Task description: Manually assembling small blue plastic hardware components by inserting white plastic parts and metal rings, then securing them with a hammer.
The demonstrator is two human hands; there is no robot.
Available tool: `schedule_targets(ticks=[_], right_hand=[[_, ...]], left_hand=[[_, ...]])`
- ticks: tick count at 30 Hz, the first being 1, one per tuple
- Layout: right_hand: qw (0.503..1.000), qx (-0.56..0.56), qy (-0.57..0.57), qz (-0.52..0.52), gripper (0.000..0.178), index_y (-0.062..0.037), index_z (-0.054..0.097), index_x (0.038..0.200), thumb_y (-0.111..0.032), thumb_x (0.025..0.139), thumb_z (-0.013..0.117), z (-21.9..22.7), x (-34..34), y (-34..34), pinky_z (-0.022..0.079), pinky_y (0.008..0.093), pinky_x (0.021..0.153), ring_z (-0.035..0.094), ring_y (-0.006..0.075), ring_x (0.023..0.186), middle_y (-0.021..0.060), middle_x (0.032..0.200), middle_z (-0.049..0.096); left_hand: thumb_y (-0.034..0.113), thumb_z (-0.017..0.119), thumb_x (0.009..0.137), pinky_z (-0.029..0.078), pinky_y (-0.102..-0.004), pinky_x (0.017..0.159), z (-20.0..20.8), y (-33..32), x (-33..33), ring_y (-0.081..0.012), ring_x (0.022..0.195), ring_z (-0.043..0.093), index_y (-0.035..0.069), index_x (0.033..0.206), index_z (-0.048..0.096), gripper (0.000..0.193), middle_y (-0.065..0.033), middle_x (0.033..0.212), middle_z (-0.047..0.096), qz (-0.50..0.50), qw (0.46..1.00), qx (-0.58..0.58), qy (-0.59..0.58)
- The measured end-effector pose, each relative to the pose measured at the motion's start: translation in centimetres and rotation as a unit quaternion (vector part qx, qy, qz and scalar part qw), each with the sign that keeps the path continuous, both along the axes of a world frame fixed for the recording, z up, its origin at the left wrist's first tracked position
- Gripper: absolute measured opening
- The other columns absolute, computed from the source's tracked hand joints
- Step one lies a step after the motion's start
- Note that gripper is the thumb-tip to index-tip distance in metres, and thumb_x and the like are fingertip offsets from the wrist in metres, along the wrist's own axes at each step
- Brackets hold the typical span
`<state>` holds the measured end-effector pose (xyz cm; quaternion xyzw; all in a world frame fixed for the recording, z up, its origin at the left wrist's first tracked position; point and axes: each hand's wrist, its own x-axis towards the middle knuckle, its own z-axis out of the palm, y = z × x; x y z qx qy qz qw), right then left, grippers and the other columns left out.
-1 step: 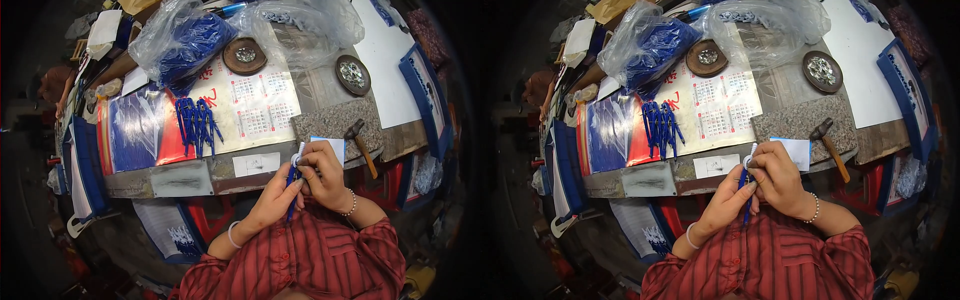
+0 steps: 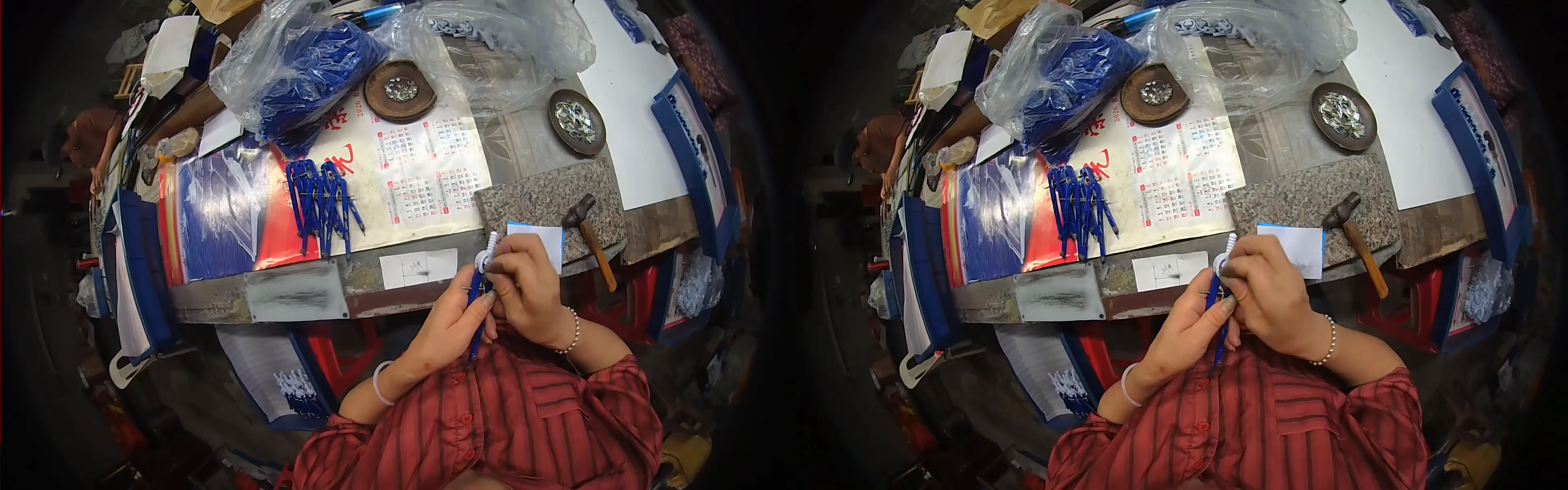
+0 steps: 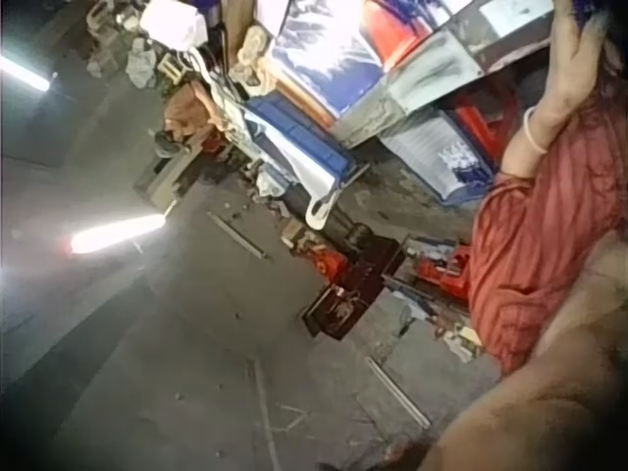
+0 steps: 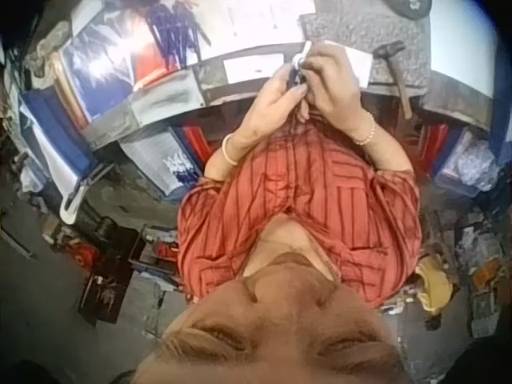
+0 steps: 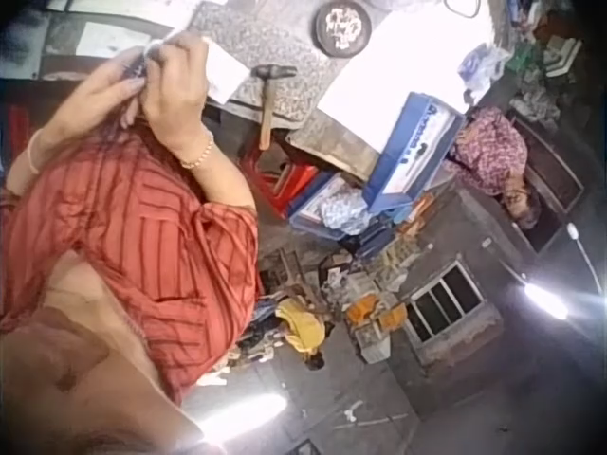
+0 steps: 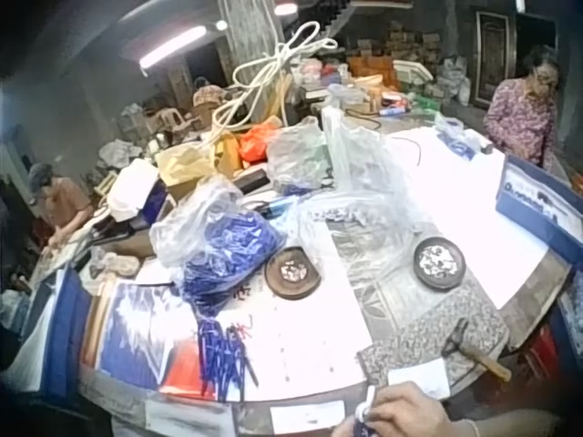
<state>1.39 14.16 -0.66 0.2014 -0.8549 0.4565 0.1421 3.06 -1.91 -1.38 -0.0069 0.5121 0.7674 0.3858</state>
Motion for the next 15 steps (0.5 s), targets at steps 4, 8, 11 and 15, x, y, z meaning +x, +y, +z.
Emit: schedule_targets(ticks=[4,8,11,15], right_hand=[[0.984,0.129,0.124,-0.004,0.04,0.0009,0.057,0.093,-0.008,0.055,0.065,-1.1,0.5,-0.3,0.047,0.0318,0.053,0.058,0.0239,0.073,0.012,0.095,0.054],[0.984,0.126,0.124,-0.007,0.036,0.0006,0.057,0.094,-0.004,0.06,0.066,-1.5,0.3,-0.3,0.047,0.0319,0.053,0.057,0.025,0.071,0.0126,0.094,0.054],[0.996,0.063,0.061,0.02,0.036,0.0001,0.055,0.1,-0.003,0.066,0.068,-0.5,0.1,0.5,0.047,0.0299,0.056,0.057,0.0235,0.074,0.0136,0.099,0.054],[0.988,-0.005,-0.116,-0.101,0.044,0.0005,0.048,0.117,-0.009,0.077,0.064,-0.1,1.3,3.8,0.045,0.033,0.082,0.054,0.0223,0.096,0.0151,0.117,0.054]], left_hand=[[0.012,0.044,0.097,0.046,-0.0227,0.057,0.3,0.4,0.1,-0.0104,0.063,0.055,-0.001,0.125,0.035,0.032,-0.0047,0.077,0.055,0.001,0.991,-0.107,0.082],[0.011,0.043,0.097,0.046,-0.0229,0.057,0.5,0.4,0.0,-0.0098,0.062,0.055,-0.001,0.126,0.034,0.033,-0.0046,0.077,0.056,0.007,0.982,-0.142,0.123],[0.012,0.043,0.097,0.046,-0.0228,0.059,0.8,0.2,0.2,-0.0097,0.063,0.055,-0.001,0.129,0.033,0.036,-0.0053,0.079,0.056,0.008,0.99,-0.097,0.098],[0.013,0.042,0.097,0.046,-0.022,0.063,0.6,0.0,0.5,-0.0091,0.065,0.055,0.001,0.133,0.031,0.04,-0.0071,0.085,0.057,0.007,0.998,-0.012,0.057]])
